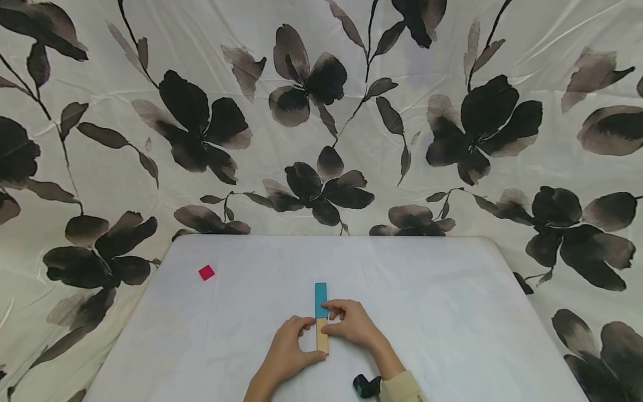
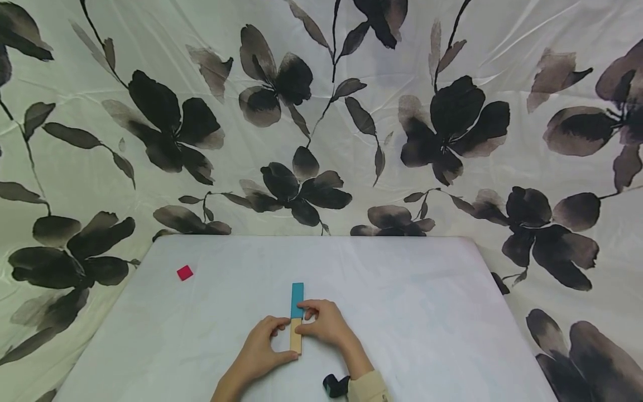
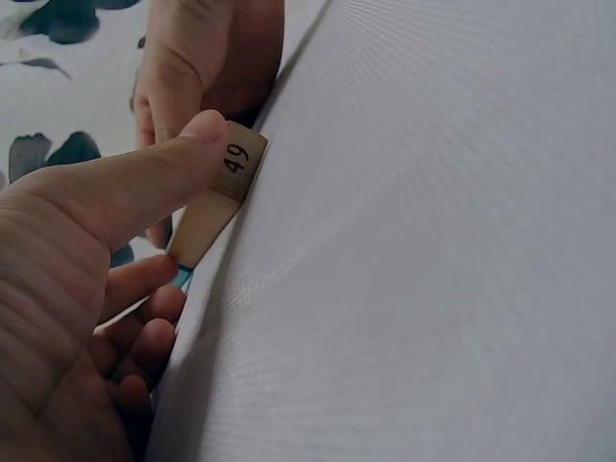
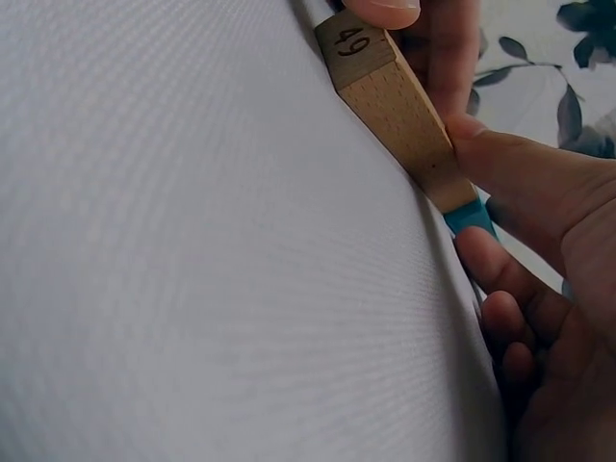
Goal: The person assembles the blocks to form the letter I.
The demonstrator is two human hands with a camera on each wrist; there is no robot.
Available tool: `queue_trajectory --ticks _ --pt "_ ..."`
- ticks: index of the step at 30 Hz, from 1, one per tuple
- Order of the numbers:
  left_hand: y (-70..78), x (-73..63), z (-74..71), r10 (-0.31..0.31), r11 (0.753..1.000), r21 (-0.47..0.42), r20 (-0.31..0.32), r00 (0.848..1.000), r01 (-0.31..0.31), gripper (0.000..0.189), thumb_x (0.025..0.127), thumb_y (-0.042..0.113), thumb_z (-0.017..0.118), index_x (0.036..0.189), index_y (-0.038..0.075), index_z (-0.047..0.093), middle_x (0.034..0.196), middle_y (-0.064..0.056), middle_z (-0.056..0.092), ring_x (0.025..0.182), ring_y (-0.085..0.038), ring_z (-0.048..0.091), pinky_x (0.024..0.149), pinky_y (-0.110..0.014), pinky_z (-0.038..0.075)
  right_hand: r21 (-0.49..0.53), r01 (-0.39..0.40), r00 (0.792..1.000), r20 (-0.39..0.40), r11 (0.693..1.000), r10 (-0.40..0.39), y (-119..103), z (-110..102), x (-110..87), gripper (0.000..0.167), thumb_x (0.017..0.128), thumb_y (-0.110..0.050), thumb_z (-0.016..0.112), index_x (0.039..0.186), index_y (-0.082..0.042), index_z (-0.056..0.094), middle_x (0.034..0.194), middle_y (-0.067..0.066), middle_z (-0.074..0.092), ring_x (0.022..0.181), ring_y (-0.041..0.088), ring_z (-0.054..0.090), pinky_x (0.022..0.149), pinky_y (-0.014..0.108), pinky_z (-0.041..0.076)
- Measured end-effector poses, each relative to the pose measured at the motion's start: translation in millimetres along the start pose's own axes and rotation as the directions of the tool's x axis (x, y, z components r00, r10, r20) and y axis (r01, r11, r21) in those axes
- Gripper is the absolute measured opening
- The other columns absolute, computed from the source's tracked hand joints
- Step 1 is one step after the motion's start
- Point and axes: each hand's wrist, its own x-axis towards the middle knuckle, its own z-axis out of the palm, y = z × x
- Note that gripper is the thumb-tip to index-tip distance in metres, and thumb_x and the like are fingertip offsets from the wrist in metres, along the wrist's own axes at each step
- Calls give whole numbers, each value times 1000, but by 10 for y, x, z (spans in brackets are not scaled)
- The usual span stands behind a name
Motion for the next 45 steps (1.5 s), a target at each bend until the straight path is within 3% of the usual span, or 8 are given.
queue_trajectory --ticks 19,27,39,45 --pt "-13 -11 5 14 1000 -2 -2 1000 -14 74 65 60 82 122 16 62 99 9 54 85 -9 48 74 -31 44 -24 -21 1000 6 1000 21 -14 0 5 49 75 -23 85 120 -12 68 87 -4 64 68 11 45 60 25 39" --pt "4 5 -18 -24 999 -26 7 1000 24 84 65 58 83 129 9 57 99 9 53 87 -10 48 74 -31 45 -27 -24 1000 5 999 24 -24 -4 5 49 75 -23 85 120 -13 68 88 -5 63 70 12 46 61 25 39" --pt "12 10 -28 11 999 -31 18 1000 -11 80 67 58 82 127 10 62 95 7 52 84 -11 46 73 -30 43 -24 -12 1000 8 1000 12 -41 -14 -15 50 75 -21 84 121 -11 67 89 -2 63 68 13 45 60 25 39" --pt "-39 3 -104 -4 993 -120 0 1000 4 61 80 47 77 126 8 63 98 6 55 85 -11 50 75 -30 46 -22 -12 1000 9 1000 12 -29 -5 -11 49 76 -22 84 121 -11 67 89 -3 63 68 12 45 61 25 38"
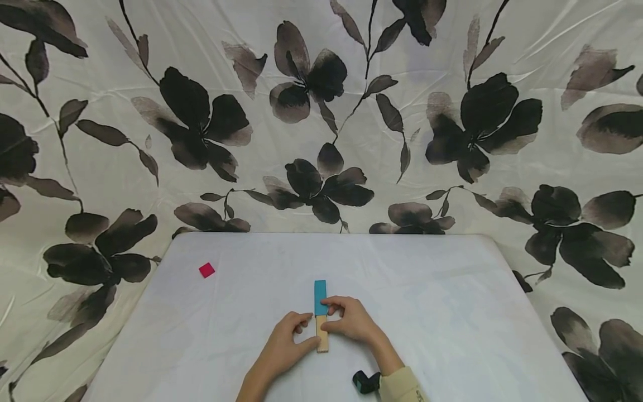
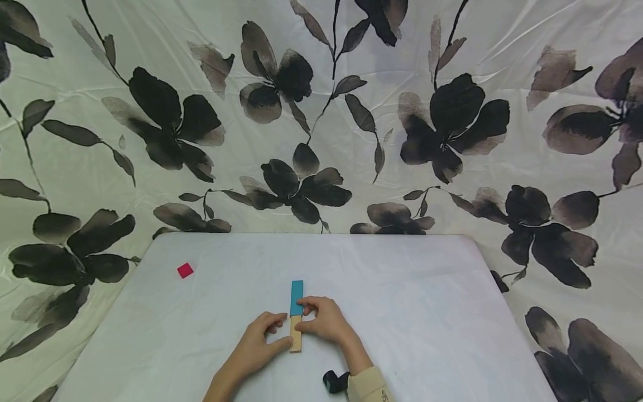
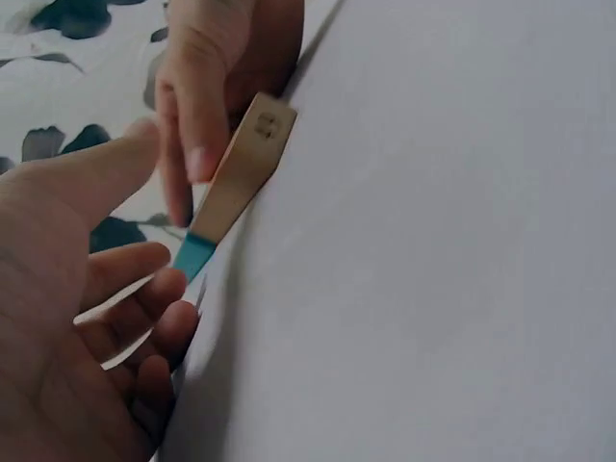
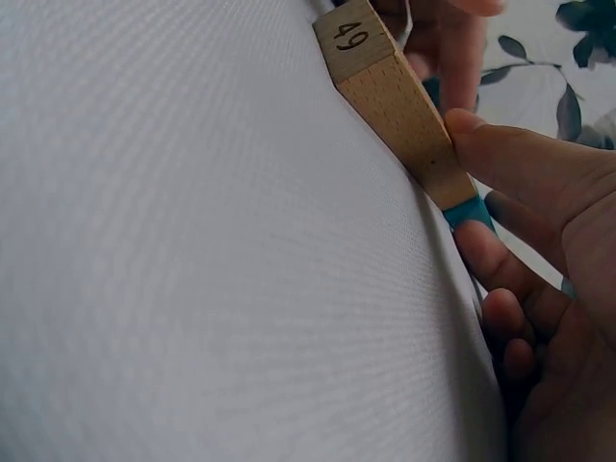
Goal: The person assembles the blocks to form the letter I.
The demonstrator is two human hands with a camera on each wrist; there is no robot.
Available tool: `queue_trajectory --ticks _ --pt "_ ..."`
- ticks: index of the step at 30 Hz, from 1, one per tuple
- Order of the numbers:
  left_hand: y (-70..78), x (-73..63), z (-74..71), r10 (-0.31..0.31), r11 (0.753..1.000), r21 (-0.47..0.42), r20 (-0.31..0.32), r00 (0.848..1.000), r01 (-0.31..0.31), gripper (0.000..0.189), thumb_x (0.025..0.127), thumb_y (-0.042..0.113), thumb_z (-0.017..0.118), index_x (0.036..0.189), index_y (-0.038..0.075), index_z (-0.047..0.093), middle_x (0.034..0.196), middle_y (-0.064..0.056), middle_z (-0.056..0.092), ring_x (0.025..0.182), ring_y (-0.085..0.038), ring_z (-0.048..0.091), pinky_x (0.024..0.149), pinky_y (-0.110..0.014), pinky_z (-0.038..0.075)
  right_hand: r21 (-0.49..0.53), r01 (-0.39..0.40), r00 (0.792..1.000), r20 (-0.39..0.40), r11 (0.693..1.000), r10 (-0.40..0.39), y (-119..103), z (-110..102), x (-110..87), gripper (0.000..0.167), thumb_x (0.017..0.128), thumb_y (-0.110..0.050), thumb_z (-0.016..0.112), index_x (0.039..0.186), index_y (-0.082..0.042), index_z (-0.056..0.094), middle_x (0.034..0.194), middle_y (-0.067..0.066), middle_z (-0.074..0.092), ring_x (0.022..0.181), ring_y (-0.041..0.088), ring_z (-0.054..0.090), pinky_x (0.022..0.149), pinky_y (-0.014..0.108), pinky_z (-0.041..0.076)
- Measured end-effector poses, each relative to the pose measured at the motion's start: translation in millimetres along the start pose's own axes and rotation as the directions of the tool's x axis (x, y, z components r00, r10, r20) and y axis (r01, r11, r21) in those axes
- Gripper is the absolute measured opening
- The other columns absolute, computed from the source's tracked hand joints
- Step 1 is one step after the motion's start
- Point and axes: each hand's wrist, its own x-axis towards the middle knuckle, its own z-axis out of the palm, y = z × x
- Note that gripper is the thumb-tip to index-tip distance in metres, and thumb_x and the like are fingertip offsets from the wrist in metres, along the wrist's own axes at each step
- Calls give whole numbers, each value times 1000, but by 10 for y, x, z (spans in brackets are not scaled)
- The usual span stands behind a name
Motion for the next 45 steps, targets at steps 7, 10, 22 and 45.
queue_trajectory --ticks 7,10,22,45 --pt "-229 -6 -398 -46 998 40 -127 991 52 30 87 23 75 114 13 70 87 11 57 77 -7 53 67 -25 46 21 0 1000 8 1000 -1 34 18 -1 49 76 -23 85 121 -11 68 89 -3 63 70 11 46 63 26 40" --pt "-356 -13 -647 -43 994 89 -163 986 58 26 86 17 75 112 12 71 86 12 58 77 -7 54 67 -27 47 30 3 1000 9 1000 -3 32 15 -4 49 75 -22 85 120 -12 68 89 -3 64 71 11 46 62 26 40" --pt "-839 -6 -1394 -85 949 280 -219 972 146 28 89 20 70 115 9 69 95 -2 62 85 -18 60 74 -41 50 14 -8 1000 12 1000 8 35 9 -20 49 77 -23 84 121 -12 67 90 -4 63 74 14 46 65 28 40" --pt "-1334 190 -2131 -117 898 359 -363 924 254 32 88 23 69 115 5 66 103 -13 59 91 -31 56 70 -47 44 -5 5 1000 1 1000 -5 18 -6 -10 50 77 -25 83 122 -12 67 90 -5 63 75 14 46 67 28 40"
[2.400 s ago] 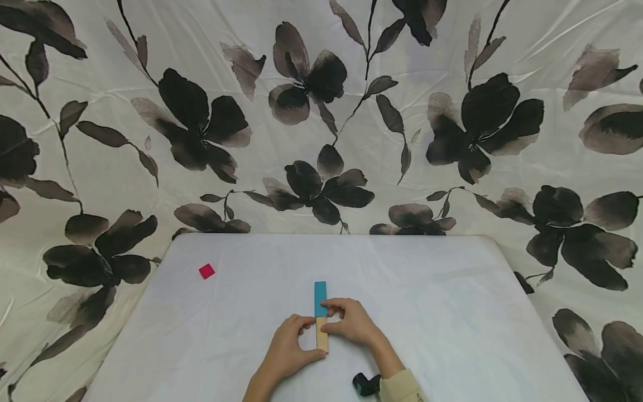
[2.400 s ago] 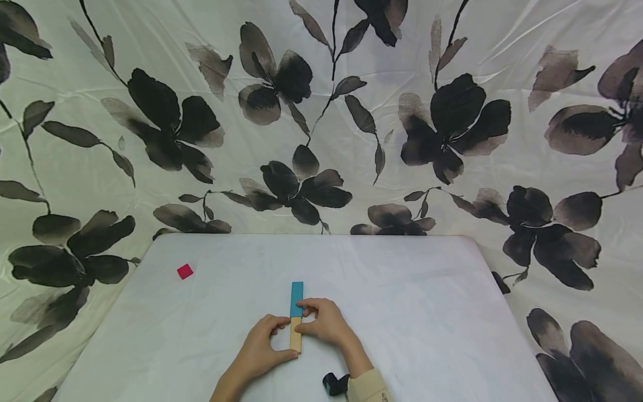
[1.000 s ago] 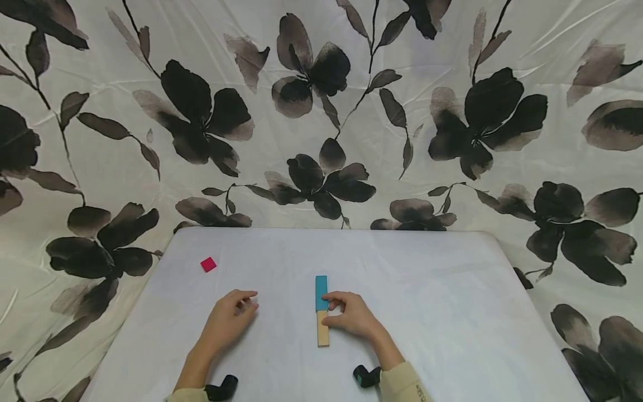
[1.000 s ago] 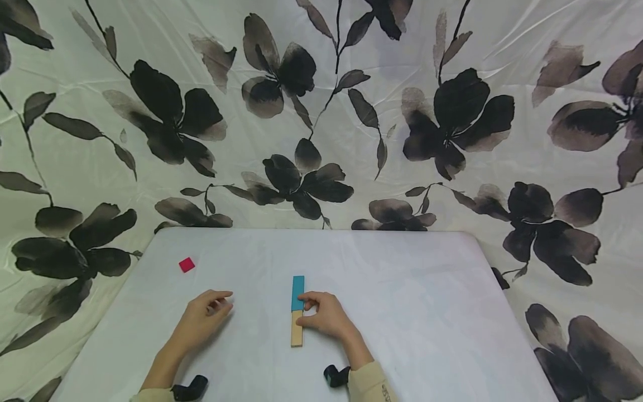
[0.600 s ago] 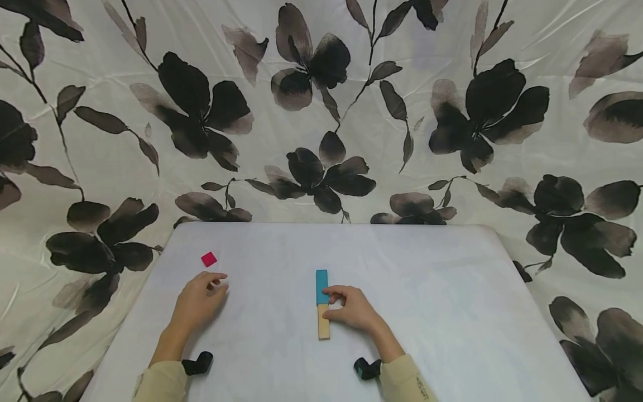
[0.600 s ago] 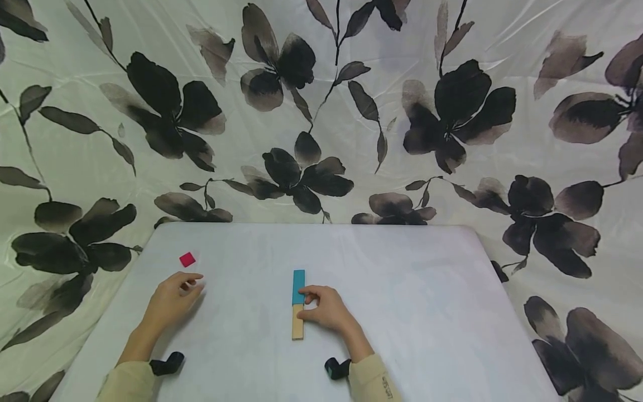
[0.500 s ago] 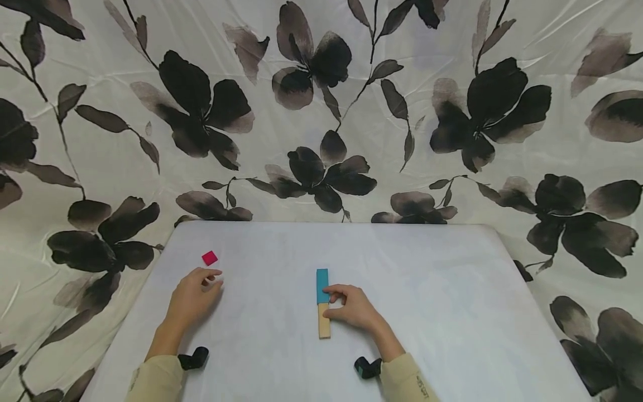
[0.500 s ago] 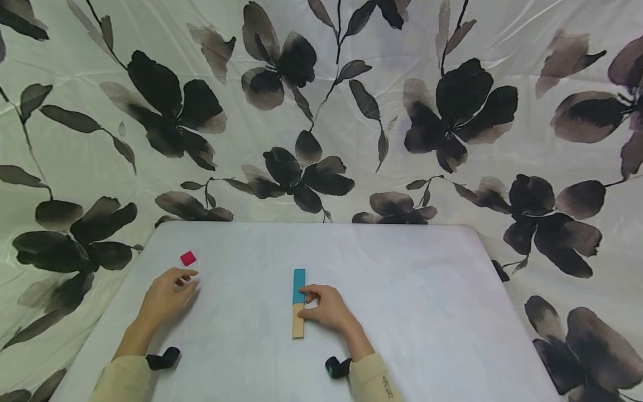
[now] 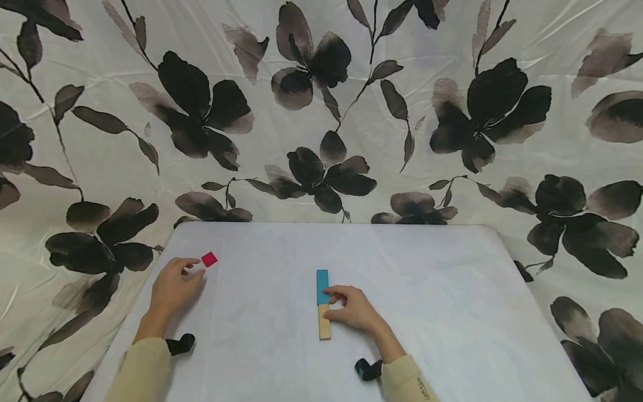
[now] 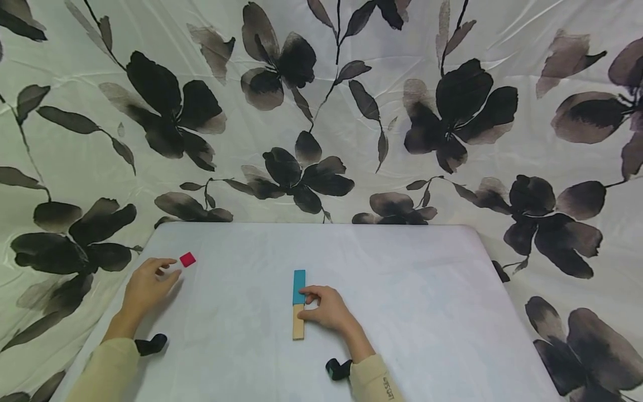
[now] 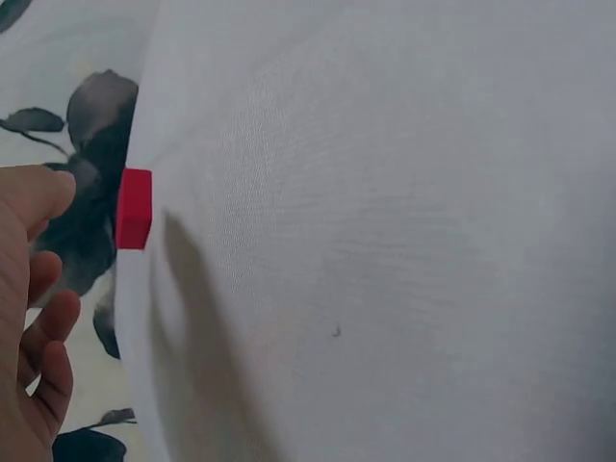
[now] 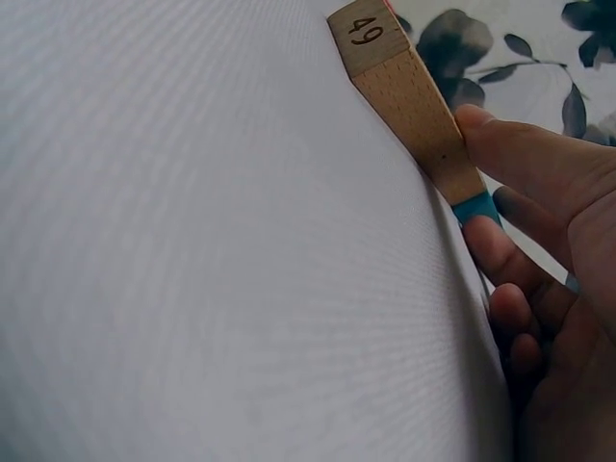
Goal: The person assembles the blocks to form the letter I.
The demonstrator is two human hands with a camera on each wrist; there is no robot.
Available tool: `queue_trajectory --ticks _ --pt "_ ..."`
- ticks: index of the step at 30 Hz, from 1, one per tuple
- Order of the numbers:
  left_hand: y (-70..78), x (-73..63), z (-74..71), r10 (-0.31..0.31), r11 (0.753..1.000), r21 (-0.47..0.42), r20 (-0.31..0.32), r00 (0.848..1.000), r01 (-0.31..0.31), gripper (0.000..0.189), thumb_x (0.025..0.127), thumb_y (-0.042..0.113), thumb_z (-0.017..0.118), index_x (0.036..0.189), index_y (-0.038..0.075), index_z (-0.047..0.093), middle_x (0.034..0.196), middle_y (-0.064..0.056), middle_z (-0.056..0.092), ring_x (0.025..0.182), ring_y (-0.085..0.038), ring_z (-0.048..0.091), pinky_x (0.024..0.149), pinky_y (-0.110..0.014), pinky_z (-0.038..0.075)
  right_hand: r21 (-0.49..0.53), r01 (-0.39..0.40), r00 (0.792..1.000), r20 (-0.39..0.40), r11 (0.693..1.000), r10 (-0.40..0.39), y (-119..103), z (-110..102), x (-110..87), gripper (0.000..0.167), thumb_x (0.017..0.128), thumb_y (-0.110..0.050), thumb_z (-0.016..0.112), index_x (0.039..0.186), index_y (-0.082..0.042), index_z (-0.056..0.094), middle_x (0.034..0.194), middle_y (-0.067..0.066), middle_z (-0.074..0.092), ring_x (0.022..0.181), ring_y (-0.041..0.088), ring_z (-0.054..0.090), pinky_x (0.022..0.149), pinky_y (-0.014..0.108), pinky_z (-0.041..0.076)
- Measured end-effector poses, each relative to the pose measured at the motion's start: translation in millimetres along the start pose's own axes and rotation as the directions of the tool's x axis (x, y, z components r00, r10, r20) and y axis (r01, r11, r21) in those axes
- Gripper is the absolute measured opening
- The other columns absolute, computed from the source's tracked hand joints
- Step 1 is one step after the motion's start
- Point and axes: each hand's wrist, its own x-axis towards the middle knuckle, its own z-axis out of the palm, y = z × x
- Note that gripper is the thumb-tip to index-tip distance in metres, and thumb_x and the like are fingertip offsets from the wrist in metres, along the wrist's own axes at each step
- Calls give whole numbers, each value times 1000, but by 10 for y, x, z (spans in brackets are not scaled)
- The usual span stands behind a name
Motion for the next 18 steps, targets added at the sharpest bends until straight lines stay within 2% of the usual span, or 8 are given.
queue_trajectory --ticks 7,18 --pt "-93 98 21 -18 1000 -14 -12 1000 17 34 88 25 70 116 5 65 105 -16 59 91 -31 55 69 -46 43 -6 6 1000 -8 1000 -6 25 9 5 49 77 -25 83 122 -13 67 90 -7 63 75 14 46 67 28 40" --pt "-163 242 69 -47 998 -42 53 997 49 41 88 24 71 119 0 62 104 -21 59 90 -33 56 71 -46 44 -15 5 1000 -9 1000 -5 33 4 3 49 77 -27 84 122 -14 67 90 -7 62 75 14 46 67 28 40"
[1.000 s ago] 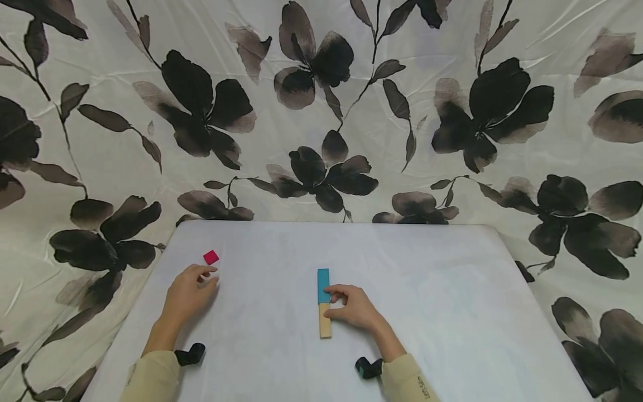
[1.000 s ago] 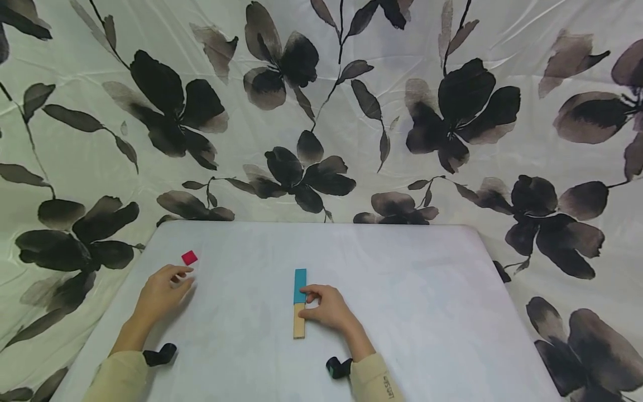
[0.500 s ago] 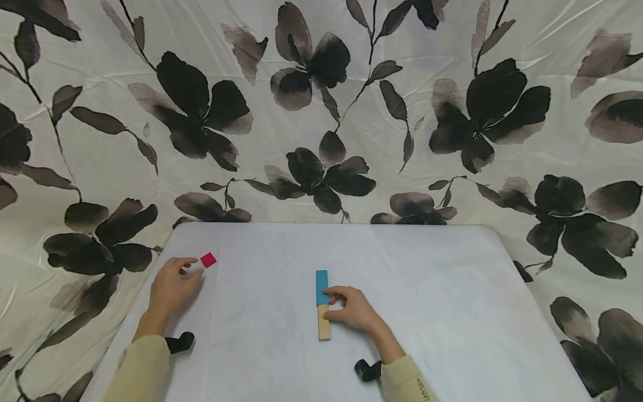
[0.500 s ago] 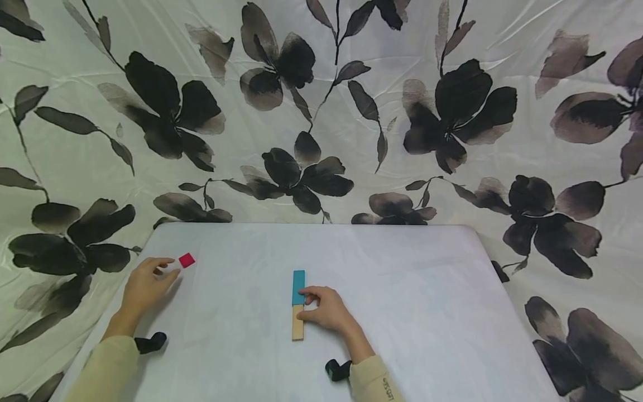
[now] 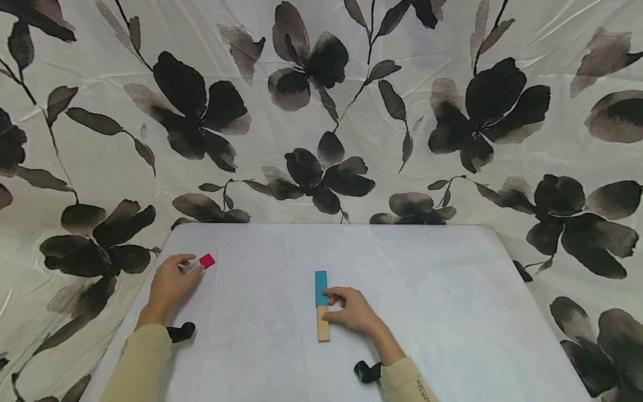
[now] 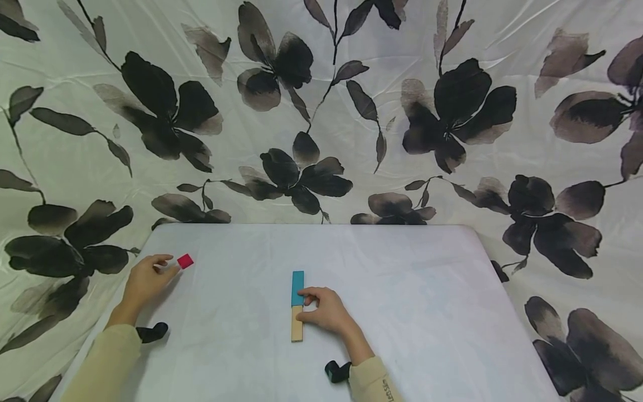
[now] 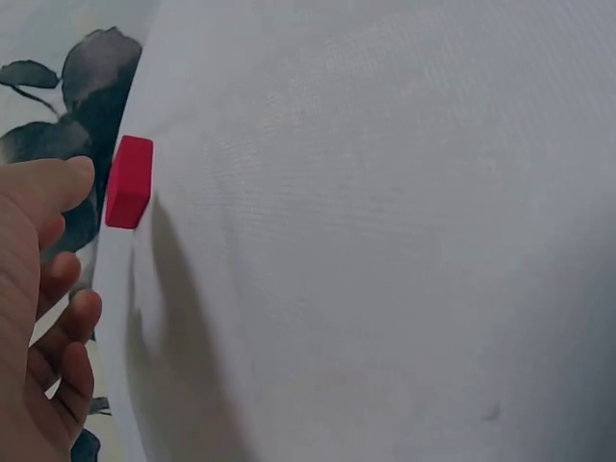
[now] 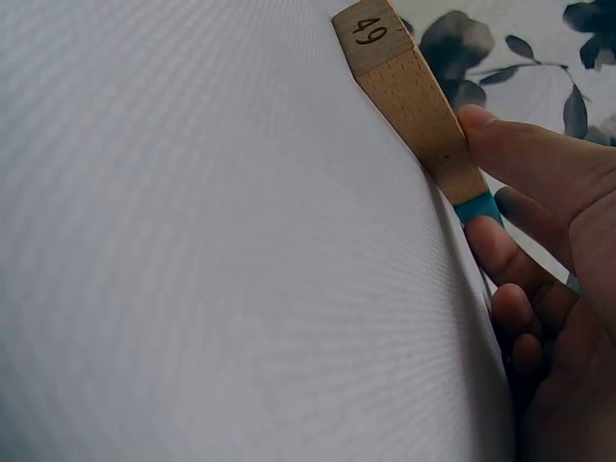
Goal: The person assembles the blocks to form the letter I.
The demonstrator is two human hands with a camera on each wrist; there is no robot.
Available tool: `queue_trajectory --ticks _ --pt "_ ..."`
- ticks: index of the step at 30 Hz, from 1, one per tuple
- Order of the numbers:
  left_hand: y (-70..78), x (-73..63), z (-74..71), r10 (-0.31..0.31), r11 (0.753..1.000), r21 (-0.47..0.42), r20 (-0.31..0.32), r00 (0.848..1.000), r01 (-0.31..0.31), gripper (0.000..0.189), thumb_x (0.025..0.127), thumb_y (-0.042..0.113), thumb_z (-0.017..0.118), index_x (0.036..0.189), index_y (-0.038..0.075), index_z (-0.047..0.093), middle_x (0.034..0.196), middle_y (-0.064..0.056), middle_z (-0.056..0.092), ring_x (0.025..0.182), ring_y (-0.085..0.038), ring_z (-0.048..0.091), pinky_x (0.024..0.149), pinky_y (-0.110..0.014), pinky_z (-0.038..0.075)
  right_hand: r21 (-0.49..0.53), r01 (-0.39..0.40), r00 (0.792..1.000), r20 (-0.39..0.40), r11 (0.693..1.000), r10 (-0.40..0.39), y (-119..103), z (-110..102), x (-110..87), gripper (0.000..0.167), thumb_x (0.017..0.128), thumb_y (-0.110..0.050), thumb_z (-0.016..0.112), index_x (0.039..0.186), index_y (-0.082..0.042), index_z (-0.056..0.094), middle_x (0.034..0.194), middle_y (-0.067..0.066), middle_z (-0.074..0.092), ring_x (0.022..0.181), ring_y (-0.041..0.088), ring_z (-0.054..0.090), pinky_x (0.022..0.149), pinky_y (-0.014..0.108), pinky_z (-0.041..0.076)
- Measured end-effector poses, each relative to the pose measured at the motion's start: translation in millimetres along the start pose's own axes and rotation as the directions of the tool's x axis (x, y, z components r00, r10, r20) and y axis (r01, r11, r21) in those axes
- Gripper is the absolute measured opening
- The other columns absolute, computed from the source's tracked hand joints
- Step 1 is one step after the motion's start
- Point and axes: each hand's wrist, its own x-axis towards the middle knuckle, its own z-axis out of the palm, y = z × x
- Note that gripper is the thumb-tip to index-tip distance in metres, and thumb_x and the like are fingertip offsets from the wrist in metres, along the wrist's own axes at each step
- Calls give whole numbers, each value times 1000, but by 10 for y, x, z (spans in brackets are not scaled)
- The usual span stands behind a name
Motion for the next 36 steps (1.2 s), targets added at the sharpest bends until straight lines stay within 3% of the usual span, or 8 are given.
queue_trajectory --ticks 8,13,22,30,36 --pt "-23 71 103 -10 999 -32 46 999 11 48 86 27 74 119 -5 61 102 -22 61 88 -32 57 72 -44 45 4 1 1000 1 1000 -1 -4 -2 -17 49 77 -27 83 122 -13 67 89 -6 63 75 14 46 67 28 40" --pt "-36 84 163 -22 1000 -20 42 999 23 47 85 26 75 118 -5 62 100 -21 62 86 -31 57 70 -41 44 4 4 1000 3 1000 -4 -1 2 -23 49 77 -27 83 122 -13 67 89 -6 63 74 12 45 67 28 40" --pt "-32 77 216 -136 990 -24 48 990 137 46 88 26 70 122 -4 60 106 -21 59 92 -32 53 75 -45 43 5 12 1000 3 1000 -12 11 19 -19 49 77 -27 84 122 -13 67 90 -7 63 74 13 46 67 28 39" --pt "1 118 247 -154 983 -96 22 988 155 45 85 26 74 116 -5 63 107 -22 63 94 -32 55 78 -44 44 8 8 1000 -3 1000 -8 -1 13 -8 49 77 -26 84 121 -14 67 89 -6 63 74 14 46 67 28 39" --pt "84 208 285 -168 972 -157 65 984 176 44 84 25 76 115 -4 64 105 -20 65 93 -29 57 76 -38 45 2 2 1000 -4 1000 -2 -6 -5 0 49 77 -25 84 122 -14 67 89 -6 63 74 15 46 67 28 39"
